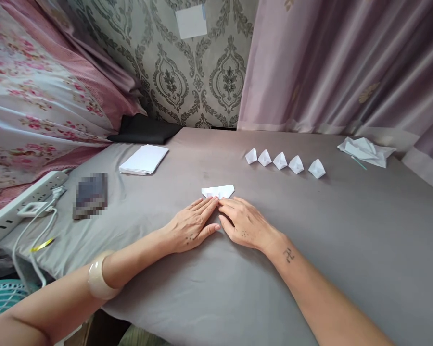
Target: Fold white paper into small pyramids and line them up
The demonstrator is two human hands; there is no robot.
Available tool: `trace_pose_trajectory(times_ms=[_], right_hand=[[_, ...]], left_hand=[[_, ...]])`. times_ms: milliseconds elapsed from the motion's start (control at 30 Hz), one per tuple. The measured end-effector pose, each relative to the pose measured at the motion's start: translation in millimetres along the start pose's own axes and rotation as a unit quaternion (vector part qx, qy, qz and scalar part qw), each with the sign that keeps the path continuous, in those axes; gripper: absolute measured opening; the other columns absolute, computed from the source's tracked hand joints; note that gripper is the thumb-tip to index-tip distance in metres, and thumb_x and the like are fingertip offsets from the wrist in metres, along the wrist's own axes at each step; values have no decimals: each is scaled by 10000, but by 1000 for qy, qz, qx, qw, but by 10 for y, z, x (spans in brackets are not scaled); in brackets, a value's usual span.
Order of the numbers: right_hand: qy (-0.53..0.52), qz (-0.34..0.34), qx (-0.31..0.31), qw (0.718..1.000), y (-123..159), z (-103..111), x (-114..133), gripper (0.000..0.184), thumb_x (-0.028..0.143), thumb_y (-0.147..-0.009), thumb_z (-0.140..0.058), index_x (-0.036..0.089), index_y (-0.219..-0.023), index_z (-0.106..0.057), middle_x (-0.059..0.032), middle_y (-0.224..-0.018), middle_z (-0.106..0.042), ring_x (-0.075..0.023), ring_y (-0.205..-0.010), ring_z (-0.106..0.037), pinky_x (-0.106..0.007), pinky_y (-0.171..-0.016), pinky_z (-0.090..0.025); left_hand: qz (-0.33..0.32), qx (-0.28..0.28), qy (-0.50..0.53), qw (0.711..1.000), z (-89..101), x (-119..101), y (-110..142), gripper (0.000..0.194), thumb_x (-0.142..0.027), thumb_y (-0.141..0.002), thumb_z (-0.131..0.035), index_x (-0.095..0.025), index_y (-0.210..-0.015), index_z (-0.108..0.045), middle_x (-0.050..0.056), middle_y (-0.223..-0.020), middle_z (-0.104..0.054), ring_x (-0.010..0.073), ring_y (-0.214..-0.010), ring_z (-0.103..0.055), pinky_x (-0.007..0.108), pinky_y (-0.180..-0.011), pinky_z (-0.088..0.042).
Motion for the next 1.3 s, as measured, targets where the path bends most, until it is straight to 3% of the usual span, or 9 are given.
trace_pose_trajectory(times_ms=[367, 500, 667, 767, 867, 967, 1100, 1300], right_hand=[[5, 4, -15, 1000, 0, 5, 10, 288, 164, -899, -466, 187, -1135, -629, -98, -1264, -630, -234, -1188, -576, -435, -1061, -424], [10, -3, -16, 1000, 15, -31, -23, 279, 184, -898, -472, 170, -1124, -635, -97, -1314, -600, -236, -1217, -553, -435, -1074, -405], [21, -3, -28, 999, 15, -40, -7, 254, 211, -899, -483, 162, -1081, -653, -91, -1297, -613, -245, -1211, -553, -425, -1062, -410], [43, -6, -29, 999, 7, -46, 117, 256, 278, -902, -505, 139, -1044, -666, -127, -1264, -624, -272, -1174, -571, -423, -1034, -423], [64, -19, -18, 998, 4, -69, 268, 339, 360, -912, -500, 105, -1066, -661, -159, -1195, -643, -297, -1103, -592, -443, -984, -443], [58, -32, -14, 998, -1, -84, 322, 318, 319, -933, -469, 116, -1078, -666, -134, -1119, -666, -278, -1050, -602, -432, -955, -449], [2, -66, -34, 997, -12, -84, 142, 263, 229, -942, -443, 186, -961, -702, -67, -1134, -662, -222, -1052, -589, -364, -928, -458], [-13, -160, -100, 982, -60, -30, -286, 173, 209, -898, -525, 196, -815, -676, -47, -957, -659, -194, -895, -569, -328, -796, -463]], left_hand=[[23, 15, 18, 999, 67, 143, -45, 600, -495, -986, -252, -128, -1451, -342, 105, -1498, -387, 200, -1401, -331, 366, -1173, -262], [67, 15, -25, 997, 80, 356, -47, 600, -509, -984, -233, -152, -1445, -374, 101, -1508, -372, 205, -1413, -307, 364, -1175, -246], [124, 18, -65, 990, 139, 631, -128, 540, -479, -986, -248, -219, -1431, -409, 117, -1521, -350, 274, -1415, -298, 441, -1146, -268], [134, -24, -43, 990, 209, 629, -229, 461, -403, -989, -280, -194, -1278, -570, 134, -1353, -528, 282, -1262, -495, 423, -1043, -393], [84, -88, 14, 992, 242, 502, -327, 310, -301, -949, -409, -189, -1094, -659, 98, -1105, -624, 222, -1023, -603, 337, -914, -468], [33, -75, 88, 993, 163, 387, -394, 247, -205, -912, -448, -195, -980, -685, 61, -956, -636, 175, -870, -612, 279, -806, -483], [32, -53, 122, 991, 110, 359, -423, 242, -195, -894, -463, -201, -901, -705, 52, -896, -636, 174, -832, -609, 277, -774, -469], [87, -10, 189, 978, 135, 444, -448, 172, -274, -855, -553, -223, -860, -717, 31, -884, -616, 157, -752, -594, 272, -714, -467]])
Point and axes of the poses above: each hand's wrist, its own y-axis away from the middle knuckle, its own z-axis out of the back of the hand, x = y × z, the point moved 5 cm from there along -y, towards the middle knuckle
